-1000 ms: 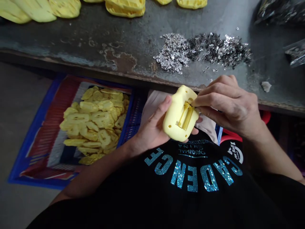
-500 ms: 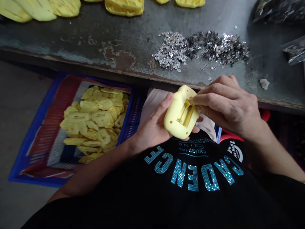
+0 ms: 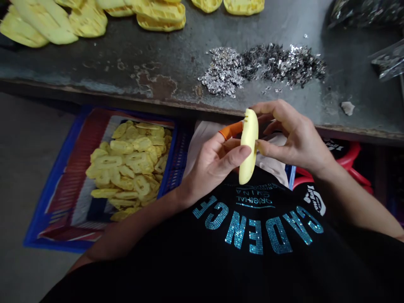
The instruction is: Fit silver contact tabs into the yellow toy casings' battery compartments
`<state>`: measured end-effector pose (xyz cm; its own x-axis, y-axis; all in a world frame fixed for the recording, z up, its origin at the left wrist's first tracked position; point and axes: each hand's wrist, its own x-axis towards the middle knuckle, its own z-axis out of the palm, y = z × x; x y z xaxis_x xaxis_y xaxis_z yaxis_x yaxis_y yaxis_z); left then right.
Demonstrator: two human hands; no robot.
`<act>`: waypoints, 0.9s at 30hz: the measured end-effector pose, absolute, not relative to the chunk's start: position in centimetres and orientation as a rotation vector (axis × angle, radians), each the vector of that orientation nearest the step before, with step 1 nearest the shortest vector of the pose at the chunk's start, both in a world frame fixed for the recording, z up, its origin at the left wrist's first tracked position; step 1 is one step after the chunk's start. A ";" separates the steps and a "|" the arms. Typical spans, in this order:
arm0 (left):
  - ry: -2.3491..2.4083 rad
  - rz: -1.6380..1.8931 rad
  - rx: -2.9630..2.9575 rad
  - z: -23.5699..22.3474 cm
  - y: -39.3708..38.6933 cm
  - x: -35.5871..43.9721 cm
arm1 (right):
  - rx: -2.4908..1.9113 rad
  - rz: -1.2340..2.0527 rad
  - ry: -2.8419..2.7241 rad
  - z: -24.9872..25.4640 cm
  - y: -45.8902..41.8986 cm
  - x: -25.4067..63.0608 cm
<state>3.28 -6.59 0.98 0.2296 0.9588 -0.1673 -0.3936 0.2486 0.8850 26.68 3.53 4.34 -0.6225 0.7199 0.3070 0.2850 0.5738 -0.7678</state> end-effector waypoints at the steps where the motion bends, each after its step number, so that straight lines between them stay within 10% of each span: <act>1: 0.854 1.098 0.848 1.2 -6.7 3.2 | -0.788 0.904 -2.172 4.0 3.4 26.6; 27: 0.995 1.018 1.024 2.4 -6.1 2.4 | -0.983 0.356 -1.949 -2.0 1.4 27.4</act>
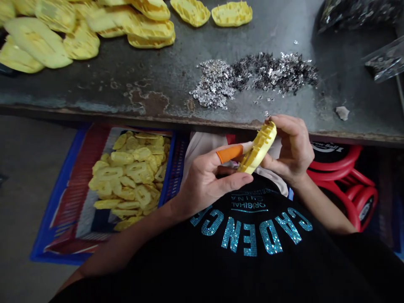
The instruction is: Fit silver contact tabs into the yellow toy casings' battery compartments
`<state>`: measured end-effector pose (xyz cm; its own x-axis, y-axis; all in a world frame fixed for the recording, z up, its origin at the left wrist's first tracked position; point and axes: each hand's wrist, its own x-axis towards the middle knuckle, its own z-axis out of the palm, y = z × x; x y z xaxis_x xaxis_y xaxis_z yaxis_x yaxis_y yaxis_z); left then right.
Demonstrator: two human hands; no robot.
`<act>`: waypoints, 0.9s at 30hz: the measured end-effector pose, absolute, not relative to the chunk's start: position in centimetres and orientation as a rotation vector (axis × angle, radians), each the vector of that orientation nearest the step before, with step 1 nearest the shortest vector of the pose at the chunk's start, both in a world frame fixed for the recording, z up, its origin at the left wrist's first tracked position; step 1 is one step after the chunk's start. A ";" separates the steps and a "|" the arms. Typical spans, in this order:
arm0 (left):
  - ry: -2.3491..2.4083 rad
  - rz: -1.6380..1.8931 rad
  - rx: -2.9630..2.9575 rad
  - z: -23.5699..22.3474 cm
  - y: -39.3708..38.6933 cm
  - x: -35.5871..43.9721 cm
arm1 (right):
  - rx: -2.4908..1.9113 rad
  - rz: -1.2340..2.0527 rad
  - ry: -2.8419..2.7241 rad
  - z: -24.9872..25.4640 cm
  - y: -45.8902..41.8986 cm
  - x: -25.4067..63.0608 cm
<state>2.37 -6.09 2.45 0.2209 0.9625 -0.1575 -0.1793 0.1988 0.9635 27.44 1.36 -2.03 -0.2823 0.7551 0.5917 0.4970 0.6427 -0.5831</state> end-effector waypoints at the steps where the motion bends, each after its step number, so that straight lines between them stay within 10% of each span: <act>1: 0.999 1.033 1.095 2.6 -5.9 2.4 | -0.968 0.330 -1.931 -2.2 1.5 27.3; 18: 1.235 0.906 1.717 4.9 -4.0 3.6 | -0.690 0.082 -1.398 -5.9 5.0 24.2; 27: 1.196 0.990 1.769 2.7 -2.9 2.7 | -0.730 0.469 -1.675 -8.3 4.3 26.9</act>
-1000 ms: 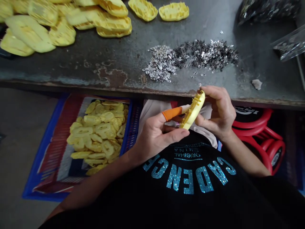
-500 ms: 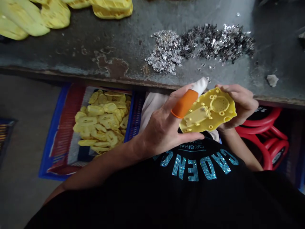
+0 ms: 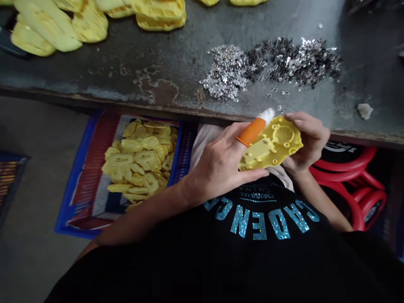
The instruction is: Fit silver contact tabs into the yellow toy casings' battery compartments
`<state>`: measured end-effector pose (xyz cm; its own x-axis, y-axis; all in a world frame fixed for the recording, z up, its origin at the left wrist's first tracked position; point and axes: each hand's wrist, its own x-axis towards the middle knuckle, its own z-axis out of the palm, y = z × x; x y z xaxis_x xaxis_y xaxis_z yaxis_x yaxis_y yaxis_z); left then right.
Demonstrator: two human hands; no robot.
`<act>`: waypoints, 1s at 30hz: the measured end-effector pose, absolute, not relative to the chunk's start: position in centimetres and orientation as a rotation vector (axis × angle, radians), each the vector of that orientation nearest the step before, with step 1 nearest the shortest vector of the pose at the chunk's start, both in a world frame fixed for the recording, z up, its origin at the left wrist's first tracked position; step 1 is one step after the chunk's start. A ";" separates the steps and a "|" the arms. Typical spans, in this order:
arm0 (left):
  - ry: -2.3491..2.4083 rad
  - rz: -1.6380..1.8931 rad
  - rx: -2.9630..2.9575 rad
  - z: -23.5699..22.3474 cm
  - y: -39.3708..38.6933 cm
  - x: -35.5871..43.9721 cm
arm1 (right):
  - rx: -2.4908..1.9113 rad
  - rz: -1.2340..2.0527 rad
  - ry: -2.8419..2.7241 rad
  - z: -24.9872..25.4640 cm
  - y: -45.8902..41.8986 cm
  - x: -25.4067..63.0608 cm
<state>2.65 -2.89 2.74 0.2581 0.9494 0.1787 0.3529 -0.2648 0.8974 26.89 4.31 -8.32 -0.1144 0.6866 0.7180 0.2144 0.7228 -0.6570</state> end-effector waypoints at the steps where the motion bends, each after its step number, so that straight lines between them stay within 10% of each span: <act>1: 1.201 0.957 1.800 2.4 -2.7 2.4 | -0.788 0.483 -1.723 -8.0 4.2 26.8; 30: 1.376 1.096 1.854 1.7 -3.0 1.5 | -0.914 0.664 -1.755 -5.6 1.9 24.6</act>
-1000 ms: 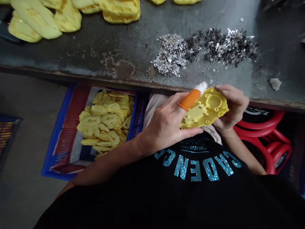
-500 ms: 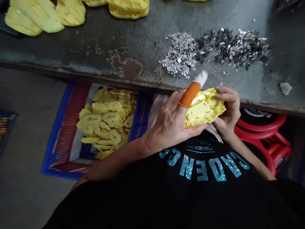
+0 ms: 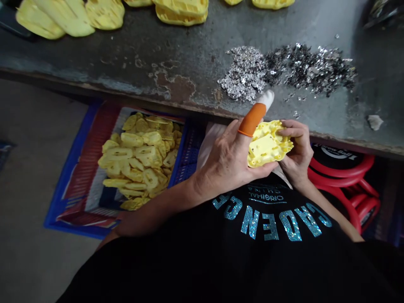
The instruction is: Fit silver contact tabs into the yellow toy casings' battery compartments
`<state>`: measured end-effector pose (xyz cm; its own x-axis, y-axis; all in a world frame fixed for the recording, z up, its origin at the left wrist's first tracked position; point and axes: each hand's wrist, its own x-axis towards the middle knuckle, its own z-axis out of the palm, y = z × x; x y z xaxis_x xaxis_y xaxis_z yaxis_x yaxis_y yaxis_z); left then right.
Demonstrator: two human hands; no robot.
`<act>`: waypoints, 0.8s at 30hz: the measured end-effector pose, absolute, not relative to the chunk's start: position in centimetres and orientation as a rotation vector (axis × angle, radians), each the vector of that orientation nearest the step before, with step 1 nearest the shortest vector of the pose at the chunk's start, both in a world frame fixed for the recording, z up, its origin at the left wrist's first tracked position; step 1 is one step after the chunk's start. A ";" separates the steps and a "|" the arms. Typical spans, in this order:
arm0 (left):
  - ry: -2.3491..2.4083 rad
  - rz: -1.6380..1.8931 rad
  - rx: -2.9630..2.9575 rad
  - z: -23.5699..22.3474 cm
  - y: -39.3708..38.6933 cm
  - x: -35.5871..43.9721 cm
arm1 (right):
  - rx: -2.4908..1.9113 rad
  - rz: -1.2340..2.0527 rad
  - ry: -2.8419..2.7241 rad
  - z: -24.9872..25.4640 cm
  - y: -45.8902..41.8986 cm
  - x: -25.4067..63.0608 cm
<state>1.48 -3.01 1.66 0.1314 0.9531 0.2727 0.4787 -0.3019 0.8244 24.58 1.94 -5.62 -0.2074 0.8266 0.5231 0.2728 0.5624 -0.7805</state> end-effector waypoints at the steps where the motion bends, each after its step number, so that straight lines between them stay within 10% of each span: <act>1: 1.383 1.098 1.883 1.7 -3.1 1.5 | -0.925 0.663 -1.767 -5.6 1.9 24.6; 17: 1.222 1.442 2.235 0.3 -3.4 0.7 | -0.815 0.524 -1.862 -3.9 2.1 25.1; 24: 0.913 0.795 1.273 -0.4 -3.7 -2.2 | -0.718 0.666 -2.344 1.4 3.7 26.6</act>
